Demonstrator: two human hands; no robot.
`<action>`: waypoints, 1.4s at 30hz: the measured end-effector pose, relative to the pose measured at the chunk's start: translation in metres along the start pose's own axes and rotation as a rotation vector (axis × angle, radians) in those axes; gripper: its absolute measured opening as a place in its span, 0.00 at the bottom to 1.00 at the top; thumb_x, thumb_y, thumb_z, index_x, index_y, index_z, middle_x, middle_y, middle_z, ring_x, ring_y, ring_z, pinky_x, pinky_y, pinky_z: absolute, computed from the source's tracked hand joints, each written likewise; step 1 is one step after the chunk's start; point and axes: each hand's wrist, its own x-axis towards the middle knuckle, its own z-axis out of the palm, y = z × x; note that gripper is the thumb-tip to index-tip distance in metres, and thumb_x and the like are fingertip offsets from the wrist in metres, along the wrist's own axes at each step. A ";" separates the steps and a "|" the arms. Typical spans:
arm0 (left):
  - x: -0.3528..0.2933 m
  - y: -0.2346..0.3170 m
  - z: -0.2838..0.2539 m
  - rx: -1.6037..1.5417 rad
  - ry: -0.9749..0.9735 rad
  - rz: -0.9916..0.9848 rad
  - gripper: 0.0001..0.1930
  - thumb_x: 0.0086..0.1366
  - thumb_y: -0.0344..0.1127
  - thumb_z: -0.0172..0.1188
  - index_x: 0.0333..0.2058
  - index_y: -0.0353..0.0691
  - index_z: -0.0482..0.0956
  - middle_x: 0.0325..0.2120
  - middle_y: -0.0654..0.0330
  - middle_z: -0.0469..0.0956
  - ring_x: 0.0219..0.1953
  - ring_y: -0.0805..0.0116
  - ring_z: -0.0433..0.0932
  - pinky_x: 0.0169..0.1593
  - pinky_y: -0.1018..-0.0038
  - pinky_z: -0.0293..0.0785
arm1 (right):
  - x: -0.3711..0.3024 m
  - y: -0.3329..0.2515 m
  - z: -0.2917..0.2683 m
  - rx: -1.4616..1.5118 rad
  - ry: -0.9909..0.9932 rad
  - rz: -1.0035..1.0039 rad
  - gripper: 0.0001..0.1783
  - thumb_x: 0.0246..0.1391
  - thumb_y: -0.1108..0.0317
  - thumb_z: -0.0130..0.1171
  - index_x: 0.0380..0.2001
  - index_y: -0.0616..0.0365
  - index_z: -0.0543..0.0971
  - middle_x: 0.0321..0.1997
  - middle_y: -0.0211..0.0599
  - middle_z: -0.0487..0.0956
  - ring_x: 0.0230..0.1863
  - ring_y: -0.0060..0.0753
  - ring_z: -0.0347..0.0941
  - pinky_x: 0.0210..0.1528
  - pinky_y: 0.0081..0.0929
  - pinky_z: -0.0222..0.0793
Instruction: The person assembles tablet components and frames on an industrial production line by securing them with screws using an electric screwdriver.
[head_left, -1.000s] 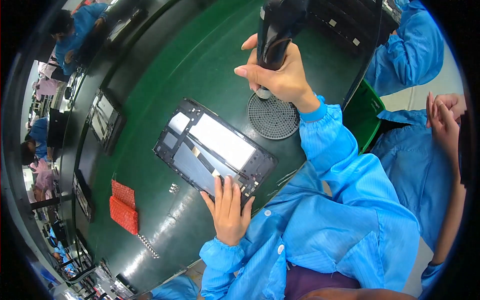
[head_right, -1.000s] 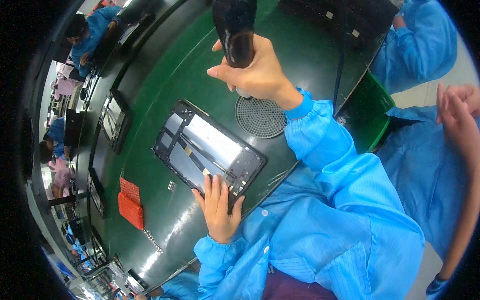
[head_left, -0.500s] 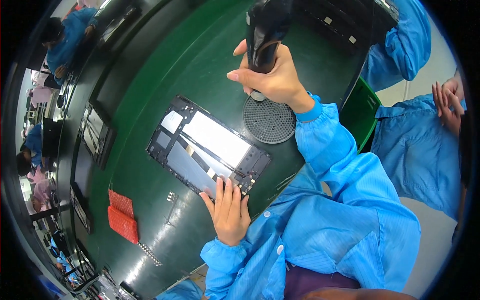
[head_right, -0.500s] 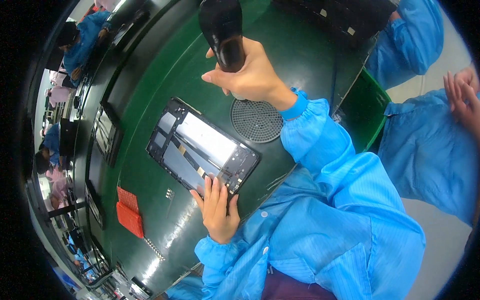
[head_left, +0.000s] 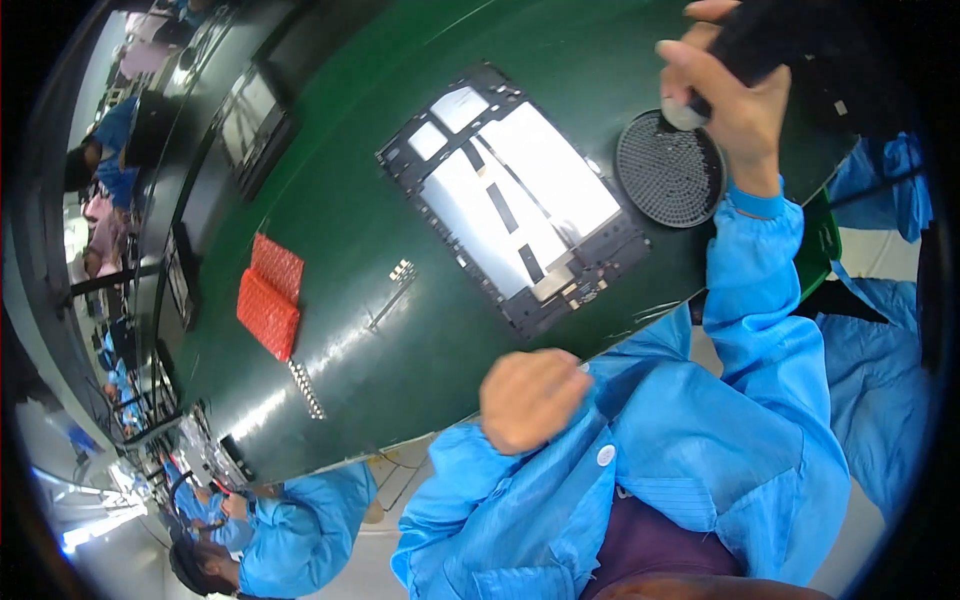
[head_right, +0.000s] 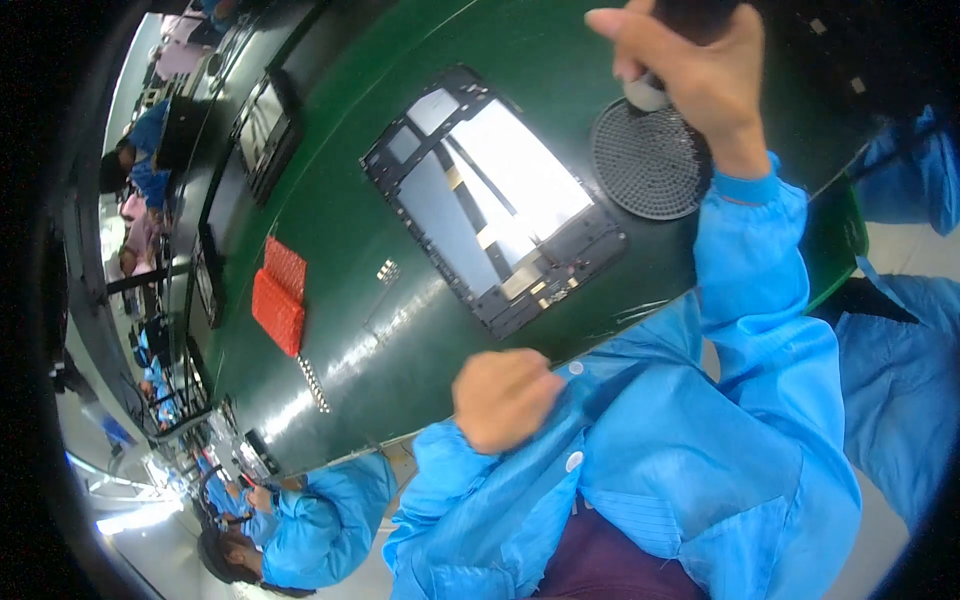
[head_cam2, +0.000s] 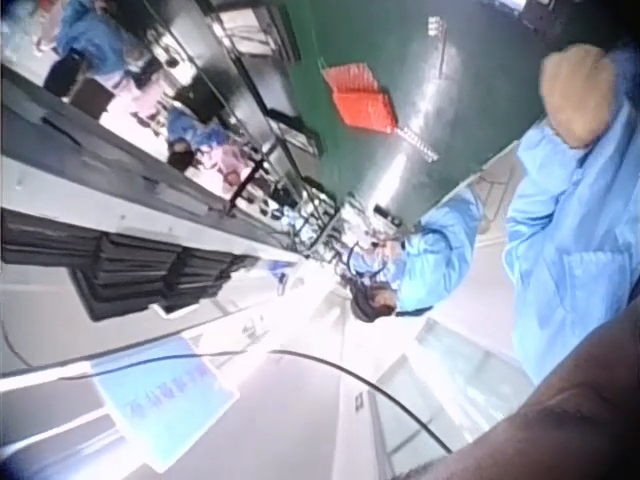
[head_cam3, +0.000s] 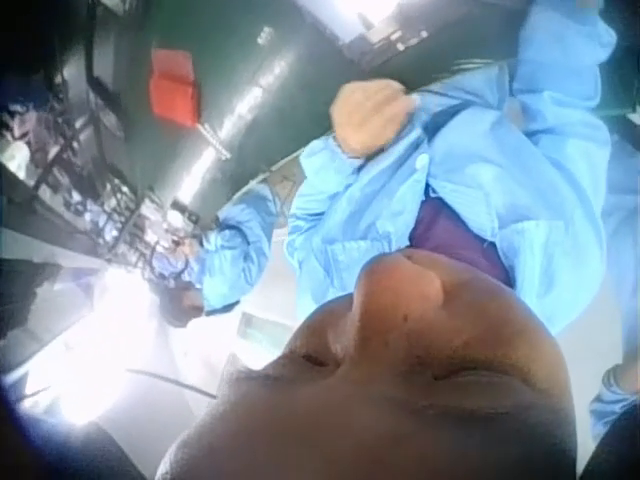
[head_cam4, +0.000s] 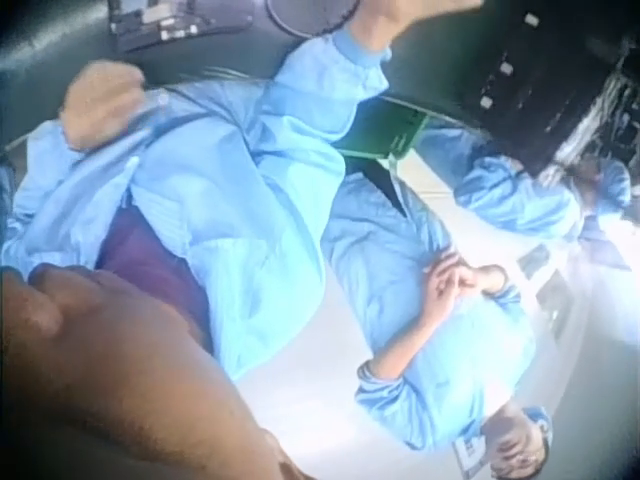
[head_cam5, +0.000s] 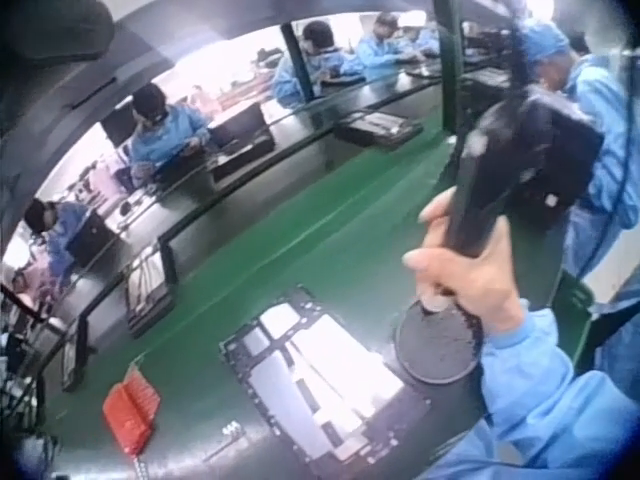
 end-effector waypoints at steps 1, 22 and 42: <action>0.001 -0.003 -0.015 0.196 -0.008 -0.178 0.09 0.43 0.31 0.64 0.28 0.40 0.79 0.29 0.58 0.78 0.32 0.61 0.77 0.33 0.71 0.73 | -0.006 -0.029 0.005 -0.540 0.190 0.209 0.18 0.39 0.82 0.62 0.36 0.66 0.68 0.13 0.33 0.71 0.11 0.23 0.68 0.13 0.17 0.60; 0.035 -0.039 -0.060 0.068 -0.014 -0.545 0.32 0.39 0.33 0.73 0.47 0.36 0.73 0.54 0.46 0.65 0.56 0.49 0.65 0.56 0.59 0.64 | -0.019 -0.041 0.024 -0.384 -0.018 0.276 0.20 0.41 0.76 0.65 0.40 0.60 0.71 0.16 0.31 0.73 0.16 0.22 0.71 0.21 0.17 0.66; 0.126 -0.069 -0.115 -0.555 0.190 -1.003 0.09 0.50 0.32 0.60 0.29 0.36 0.72 0.27 0.61 0.75 0.28 0.68 0.74 0.36 0.73 0.72 | -0.050 -0.122 0.022 0.244 -0.374 0.656 0.17 0.43 0.71 0.65 0.36 0.61 0.70 0.19 0.26 0.73 0.20 0.14 0.69 0.20 0.18 0.64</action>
